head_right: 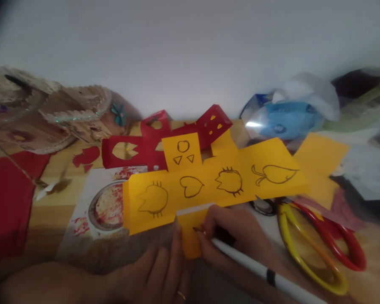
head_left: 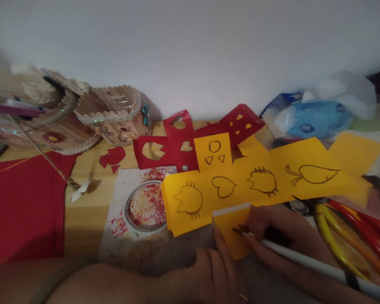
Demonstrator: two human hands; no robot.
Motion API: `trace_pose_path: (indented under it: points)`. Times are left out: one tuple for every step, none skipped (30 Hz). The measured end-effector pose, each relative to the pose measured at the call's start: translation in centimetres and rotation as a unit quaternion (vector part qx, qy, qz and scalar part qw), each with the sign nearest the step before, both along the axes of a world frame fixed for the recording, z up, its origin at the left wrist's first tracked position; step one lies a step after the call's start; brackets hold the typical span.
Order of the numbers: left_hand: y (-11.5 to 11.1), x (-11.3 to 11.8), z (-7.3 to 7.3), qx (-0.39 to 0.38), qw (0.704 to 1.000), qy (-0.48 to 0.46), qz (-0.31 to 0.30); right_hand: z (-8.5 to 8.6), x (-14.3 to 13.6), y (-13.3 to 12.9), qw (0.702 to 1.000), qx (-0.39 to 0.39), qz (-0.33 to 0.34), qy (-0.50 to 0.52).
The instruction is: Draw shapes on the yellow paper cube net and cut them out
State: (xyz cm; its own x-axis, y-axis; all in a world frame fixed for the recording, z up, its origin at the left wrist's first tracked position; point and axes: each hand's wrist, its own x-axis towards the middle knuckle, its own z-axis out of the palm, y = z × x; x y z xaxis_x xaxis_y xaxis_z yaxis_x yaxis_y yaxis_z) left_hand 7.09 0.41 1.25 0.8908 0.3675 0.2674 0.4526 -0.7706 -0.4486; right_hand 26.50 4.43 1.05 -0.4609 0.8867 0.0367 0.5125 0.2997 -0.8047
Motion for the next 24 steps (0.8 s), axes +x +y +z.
trace_pose_path:
  points:
    - [0.05,-0.01,-0.06,0.001,1.0,-0.012,-0.001,0.06,-0.06,0.01,1.0,0.009,0.003,-0.002]
    - [0.1,0.0,-0.15,0.004,1.0,-0.024,-0.001,0.13,-0.13,0.03,1.0,0.019,0.003,-0.004]
    - [0.15,0.02,-0.25,0.008,0.999,-0.035,-0.002,0.18,-0.19,0.05,1.0,0.028,0.001,-0.008]
    - [0.18,0.06,-0.36,0.012,0.999,-0.045,-0.002,0.2,-0.24,0.08,0.999,0.035,-0.001,-0.013]
    - [0.22,0.1,-0.46,0.015,0.999,-0.052,-0.001,0.19,-0.26,0.09,0.999,0.041,-0.003,-0.019]
    - [0.24,0.15,-0.54,0.015,0.998,-0.058,0.001,0.15,-0.26,0.1,0.999,0.042,0.0,-0.027]
    - [0.26,0.19,-0.59,0.013,0.998,-0.063,0.004,0.08,-0.23,0.1,0.999,0.042,0.002,-0.032]
    - [0.26,0.22,-0.62,0.011,0.998,-0.067,0.008,0.02,-0.19,0.09,0.998,0.046,0.003,-0.034]
    - [0.25,0.23,-0.63,0.009,0.998,-0.069,0.009,-0.04,-0.15,0.09,0.998,0.049,0.004,-0.037]
    - [0.22,0.23,-0.62,0.01,0.998,-0.068,0.01,-0.07,-0.11,0.09,0.998,0.052,0.006,-0.039]
    - [0.17,0.21,-0.59,0.01,0.998,-0.063,0.009,-0.07,-0.09,0.1,0.998,0.053,0.008,-0.041]
    - [0.1,0.16,-0.55,0.009,0.998,-0.054,0.006,-0.04,-0.08,0.11,0.998,0.053,0.008,-0.043]
    - [0.02,0.1,-0.49,0.005,0.999,-0.042,0.003,0.01,-0.08,0.11,0.998,0.052,0.01,-0.043]
    - [-0.06,0.03,-0.43,-0.001,1.0,-0.029,0.0,0.07,-0.08,0.09,0.998,0.048,0.012,-0.045]
    - [-0.14,-0.04,-0.37,-0.007,1.0,-0.017,-0.002,0.13,-0.07,0.06,0.998,0.043,0.013,-0.047]
    - [-0.21,-0.1,-0.3,-0.012,1.0,-0.008,-0.003,0.17,-0.06,0.01,0.998,0.045,0.01,-0.046]
    - [-0.25,-0.15,-0.25,-0.015,1.0,-0.004,-0.003,0.18,-0.04,-0.04,0.998,0.046,0.009,-0.044]
    - [-0.26,-0.18,-0.22,-0.016,1.0,-0.004,-0.003,0.17,-0.02,-0.1,0.998,0.047,0.01,-0.043]
    - [-0.25,-0.19,-0.22,-0.016,1.0,-0.007,-0.003,0.14,0.01,-0.14,0.998,0.048,0.01,-0.042]
    - [-0.21,-0.18,-0.26,-0.015,1.0,-0.01,-0.005,0.09,0.03,-0.15,0.998,0.049,0.01,-0.041]
    - [-0.17,-0.16,-0.36,-0.013,1.0,-0.012,-0.008,0.03,0.04,-0.15,0.998,0.051,0.01,-0.041]
    - [-0.13,-0.13,-0.5,-0.009,1.0,-0.013,-0.011,-0.03,0.04,-0.13,0.998,0.052,0.01,-0.041]
    - [-0.09,-0.1,-0.67,-0.004,1.0,-0.016,-0.013,-0.08,0.02,-0.08,0.998,0.053,0.009,-0.044]
    - [-0.06,-0.07,-0.86,0.003,1.0,-0.023,-0.016,-0.12,-0.01,-0.03,0.997,0.055,0.005,-0.045]
